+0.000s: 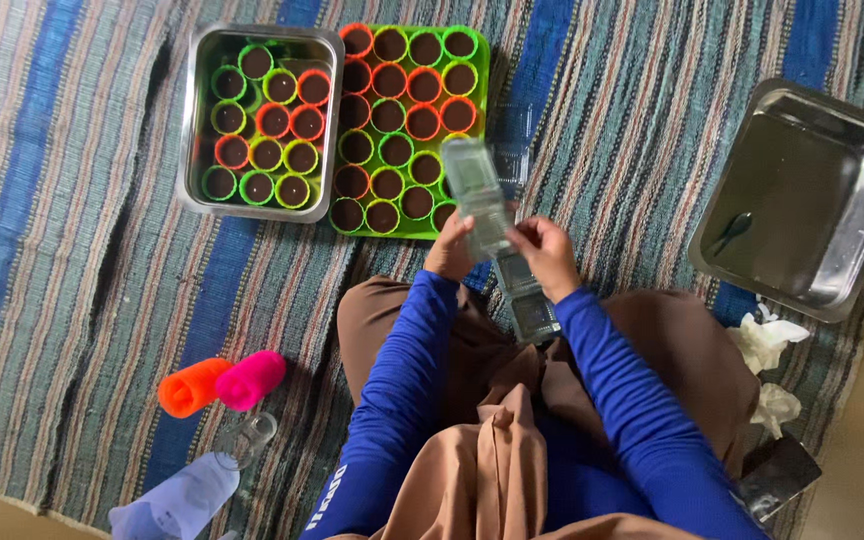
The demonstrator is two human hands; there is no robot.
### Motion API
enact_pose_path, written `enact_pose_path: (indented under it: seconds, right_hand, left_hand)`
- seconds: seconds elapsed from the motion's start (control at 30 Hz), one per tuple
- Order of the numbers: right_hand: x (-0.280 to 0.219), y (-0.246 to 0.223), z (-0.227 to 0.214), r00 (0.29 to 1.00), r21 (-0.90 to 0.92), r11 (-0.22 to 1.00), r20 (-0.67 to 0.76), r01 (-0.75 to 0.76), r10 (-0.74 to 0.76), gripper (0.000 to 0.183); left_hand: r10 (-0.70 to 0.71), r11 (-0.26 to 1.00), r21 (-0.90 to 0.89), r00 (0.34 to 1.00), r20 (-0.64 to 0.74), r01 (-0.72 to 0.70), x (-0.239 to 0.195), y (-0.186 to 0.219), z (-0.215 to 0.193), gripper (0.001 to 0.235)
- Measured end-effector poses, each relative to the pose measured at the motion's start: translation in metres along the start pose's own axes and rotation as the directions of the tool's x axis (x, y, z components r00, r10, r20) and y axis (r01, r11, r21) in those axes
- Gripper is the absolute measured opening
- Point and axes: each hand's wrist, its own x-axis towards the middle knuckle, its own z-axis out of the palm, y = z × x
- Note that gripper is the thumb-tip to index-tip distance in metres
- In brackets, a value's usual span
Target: The person sits on a rug and assembles clear plastic tray components by snapping them together. They wipe the assembled trays with a white cloth and place them on the floor. The person handles multiple trays and wipes them repeatedly.
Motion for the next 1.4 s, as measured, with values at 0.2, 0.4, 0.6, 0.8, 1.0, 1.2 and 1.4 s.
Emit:
enact_pose_path:
  seconds: [0.2, 0.4, 0.6, 0.8, 1.0, 1.2, 1.4]
  right_hand:
    - [-0.004, 0.015, -0.001, 0.989, 0.148, 0.986, -0.11, -0.081, 0.097, 0.018]
    - [0.0, 0.017, -0.003, 0.992, 0.197, 0.976, -0.072, -0.088, 0.104, 0.029]
    - [0.006, 0.031, -0.003, 0.988, 0.259, 0.959, -0.068, -0.119, 0.141, 0.031]
    - [-0.003, 0.007, 0.001, 0.982, 0.309, 0.938, -0.058, -0.154, 0.181, 0.029]
    - [-0.002, 0.003, -0.003, 0.984, 0.306, 0.94, -0.052, -0.149, 0.173, 0.025]
    - [-0.003, -0.004, -0.004, 0.986, 0.274, 0.953, -0.059, -0.133, 0.155, 0.023]
    - [0.004, 0.012, -0.003, 0.991, 0.213, 0.974, -0.094, -0.076, 0.098, 0.013]
  left_hand:
    - [-0.077, 0.996, 0.04, 0.995, 0.056, 0.074, -0.003, 0.0, 0.004, 0.063]
    - [-0.089, 0.996, 0.013, 0.995, 0.054, 0.088, 0.002, -0.009, -0.016, 0.062]
    - [-0.096, 0.995, 0.015, 0.991, 0.094, 0.095, 0.006, -0.015, -0.025, 0.066]
    - [-0.089, 0.996, -0.019, 0.987, 0.13, 0.092, -0.007, 0.002, 0.004, 0.063]
    - [-0.114, 0.993, -0.027, 0.991, 0.073, 0.116, -0.005, 0.0, 0.001, 0.065]
    - [-0.104, 0.994, -0.01, 0.993, 0.05, 0.105, 0.002, -0.006, -0.01, 0.065]
    - [-0.078, 0.996, -0.036, 0.997, 0.023, 0.079, 0.005, -0.01, -0.023, 0.06]
